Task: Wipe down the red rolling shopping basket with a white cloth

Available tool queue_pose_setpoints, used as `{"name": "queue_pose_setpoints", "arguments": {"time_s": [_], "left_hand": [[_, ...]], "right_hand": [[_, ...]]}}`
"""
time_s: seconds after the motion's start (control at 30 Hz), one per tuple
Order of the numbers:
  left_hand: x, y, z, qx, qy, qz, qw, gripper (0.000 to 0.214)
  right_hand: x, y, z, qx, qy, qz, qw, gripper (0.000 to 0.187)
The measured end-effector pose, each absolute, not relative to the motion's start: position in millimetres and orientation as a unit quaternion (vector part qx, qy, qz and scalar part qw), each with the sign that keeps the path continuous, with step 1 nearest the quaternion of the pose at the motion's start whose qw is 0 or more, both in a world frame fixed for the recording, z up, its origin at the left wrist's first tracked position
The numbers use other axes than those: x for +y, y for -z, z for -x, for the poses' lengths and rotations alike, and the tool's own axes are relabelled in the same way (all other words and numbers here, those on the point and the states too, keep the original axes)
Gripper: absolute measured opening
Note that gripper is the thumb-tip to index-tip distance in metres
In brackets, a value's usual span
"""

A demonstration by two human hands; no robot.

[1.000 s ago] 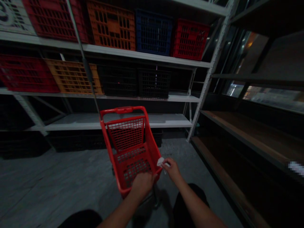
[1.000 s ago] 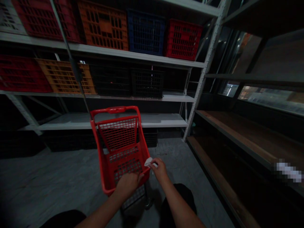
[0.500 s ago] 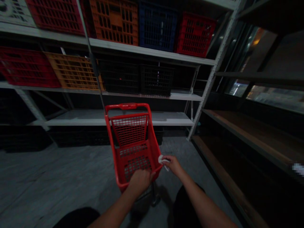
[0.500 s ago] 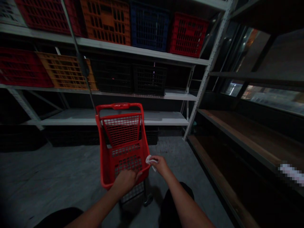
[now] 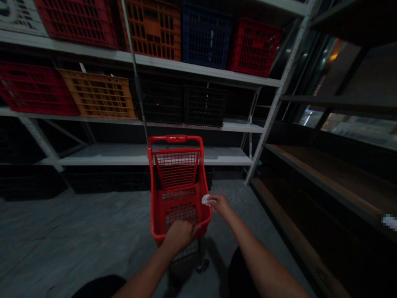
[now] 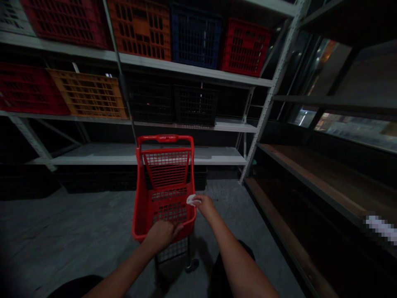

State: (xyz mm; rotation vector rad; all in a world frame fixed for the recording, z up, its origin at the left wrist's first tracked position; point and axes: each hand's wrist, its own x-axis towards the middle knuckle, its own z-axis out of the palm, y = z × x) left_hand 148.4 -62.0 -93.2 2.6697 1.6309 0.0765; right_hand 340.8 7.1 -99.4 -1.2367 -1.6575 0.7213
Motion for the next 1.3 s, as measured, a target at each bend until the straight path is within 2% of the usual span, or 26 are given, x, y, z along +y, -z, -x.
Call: {"name": "queue_pose_setpoints", "arguments": {"time_s": [0.17, 0.47, 0.67, 0.87, 1.0, 1.17, 1.3], "left_hand": [[-61.7, 90.1, -141.8, 0.502, -0.033, -0.864, -0.003, 0.068], [-66.0, 89.3, -130.2, 0.495, -0.025, -0.869, 0.010, 0.063], [-71.6, 88.1, -116.3, 0.494, -0.012, -0.869, -0.008, 0.065], [-72.4, 83.5, -103.4, 0.476, -0.003, -0.879, -0.011, 0.065], [-74.2, 82.7, -104.0, 0.467, 0.000, -0.884, -0.005, 0.065], [-82.4, 80.4, -104.9, 0.452, 0.011, -0.892, -0.007, 0.060], [-87.6, 79.9, -100.1, 0.451, 0.020, -0.892, 0.002, 0.057]], "right_hand": [[-30.3, 117.0, -348.3, -0.680, -0.369, 0.468, 0.428, 0.012], [14.2, 86.2, -320.8, -0.663, -0.237, 0.535, 0.467, 0.016], [46.4, 75.5, -311.0, -0.649, -0.231, 0.549, 0.473, 0.017], [-10.0, 94.7, -315.6, -0.688, -0.293, 0.503, 0.433, 0.009], [-53.9, 107.1, -320.1, -0.694, -0.336, 0.484, 0.413, 0.016], [-60.2, 104.0, -323.7, -0.678, -0.340, 0.474, 0.448, 0.023], [-58.3, 101.2, -329.1, -0.715, -0.350, 0.446, 0.409, 0.016]]}}
